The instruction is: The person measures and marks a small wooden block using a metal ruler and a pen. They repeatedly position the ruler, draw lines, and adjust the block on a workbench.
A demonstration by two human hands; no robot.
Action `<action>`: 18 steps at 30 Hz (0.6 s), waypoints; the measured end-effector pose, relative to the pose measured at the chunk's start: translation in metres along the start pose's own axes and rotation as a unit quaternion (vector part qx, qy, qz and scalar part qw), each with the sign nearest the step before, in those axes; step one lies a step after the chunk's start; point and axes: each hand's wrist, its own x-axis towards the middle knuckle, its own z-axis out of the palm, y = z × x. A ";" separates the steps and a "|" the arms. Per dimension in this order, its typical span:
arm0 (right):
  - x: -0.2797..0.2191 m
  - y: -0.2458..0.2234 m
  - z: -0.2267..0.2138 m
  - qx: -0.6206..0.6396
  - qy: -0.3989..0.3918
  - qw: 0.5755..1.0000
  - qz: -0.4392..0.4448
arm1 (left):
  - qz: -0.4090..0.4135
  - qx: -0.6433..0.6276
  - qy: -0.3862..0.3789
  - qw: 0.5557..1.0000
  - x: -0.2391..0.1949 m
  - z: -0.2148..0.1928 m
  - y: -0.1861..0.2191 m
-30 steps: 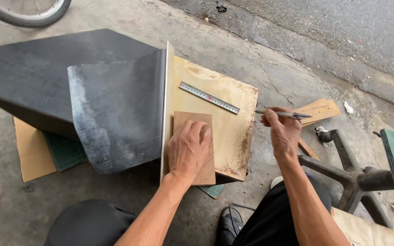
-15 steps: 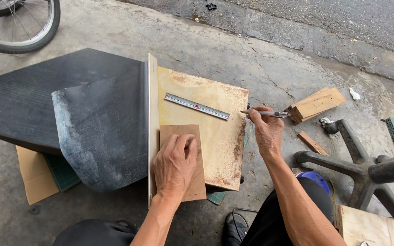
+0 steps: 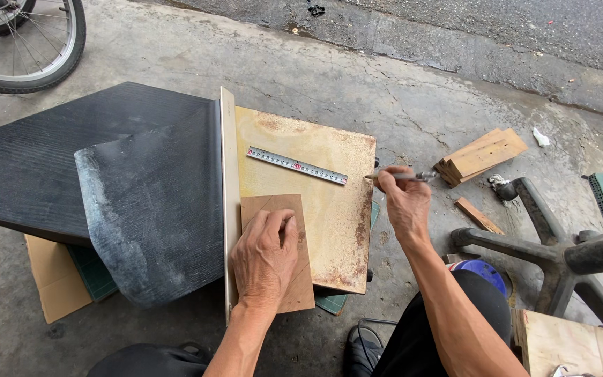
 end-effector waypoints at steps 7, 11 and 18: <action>0.005 0.030 -0.004 0.008 -0.012 1.000 0.028 | 0.001 -0.001 0.002 1.000 -0.001 0.001 -0.002; 0.005 0.023 -0.002 0.036 -0.003 0.999 0.030 | 0.006 0.003 0.003 1.000 0.000 0.002 -0.002; 0.005 0.031 0.000 0.087 0.012 0.995 0.045 | 0.005 0.001 0.009 1.000 -0.001 0.003 -0.003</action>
